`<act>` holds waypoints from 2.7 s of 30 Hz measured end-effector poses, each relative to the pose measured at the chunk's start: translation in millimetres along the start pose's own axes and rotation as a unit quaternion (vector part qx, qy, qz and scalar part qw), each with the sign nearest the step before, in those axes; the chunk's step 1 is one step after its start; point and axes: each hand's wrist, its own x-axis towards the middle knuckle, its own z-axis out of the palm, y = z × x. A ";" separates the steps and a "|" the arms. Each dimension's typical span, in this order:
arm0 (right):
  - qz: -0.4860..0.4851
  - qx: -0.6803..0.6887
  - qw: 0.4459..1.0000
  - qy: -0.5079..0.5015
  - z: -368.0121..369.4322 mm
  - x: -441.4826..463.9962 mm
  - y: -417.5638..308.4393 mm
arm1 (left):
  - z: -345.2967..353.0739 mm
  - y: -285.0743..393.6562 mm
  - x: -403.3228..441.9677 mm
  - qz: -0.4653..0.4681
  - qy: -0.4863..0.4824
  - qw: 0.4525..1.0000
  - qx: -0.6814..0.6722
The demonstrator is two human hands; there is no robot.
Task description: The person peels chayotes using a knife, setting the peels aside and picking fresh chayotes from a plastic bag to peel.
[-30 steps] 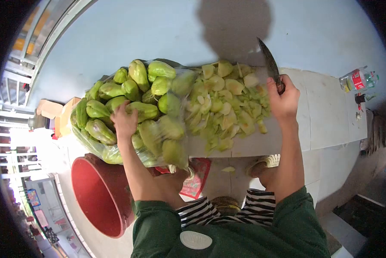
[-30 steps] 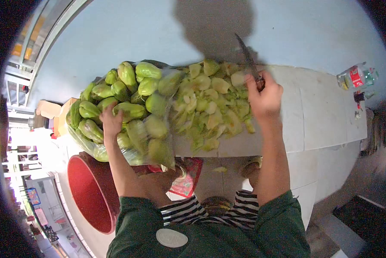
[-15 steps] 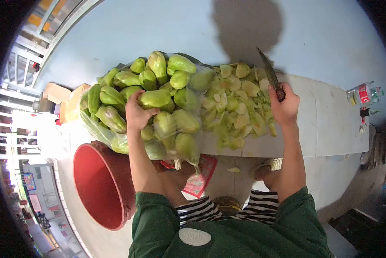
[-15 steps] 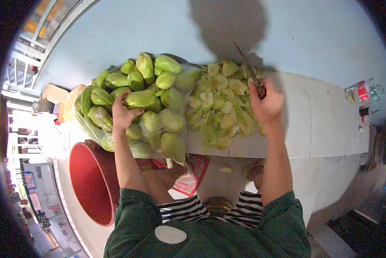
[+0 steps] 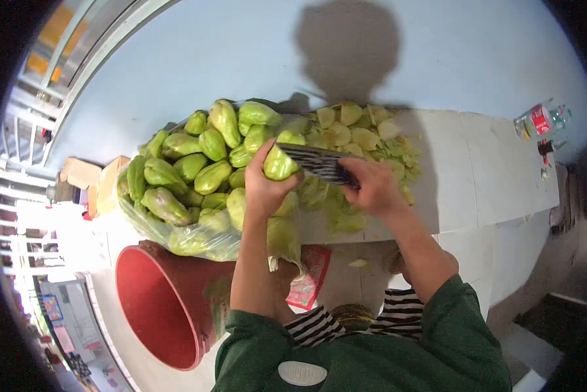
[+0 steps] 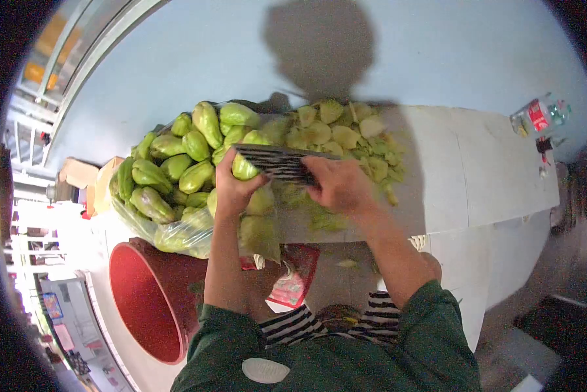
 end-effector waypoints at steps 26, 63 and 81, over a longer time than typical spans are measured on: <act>-0.064 -0.025 0.997 0.026 -3.7 -4.9 19.1 | 30.0 2.0 3.0 0.099 0.013 0.986 0.131; 0.036 -0.015 0.999 0.003 -0.6 0.1 9.1 | 5.2 -18.6 -20.6 -0.183 0.041 0.859 -0.476; -0.149 -0.027 0.988 0.028 -14.4 10.7 -18.4 | 8.2 -10.2 -12.8 -0.129 -0.014 0.886 -0.444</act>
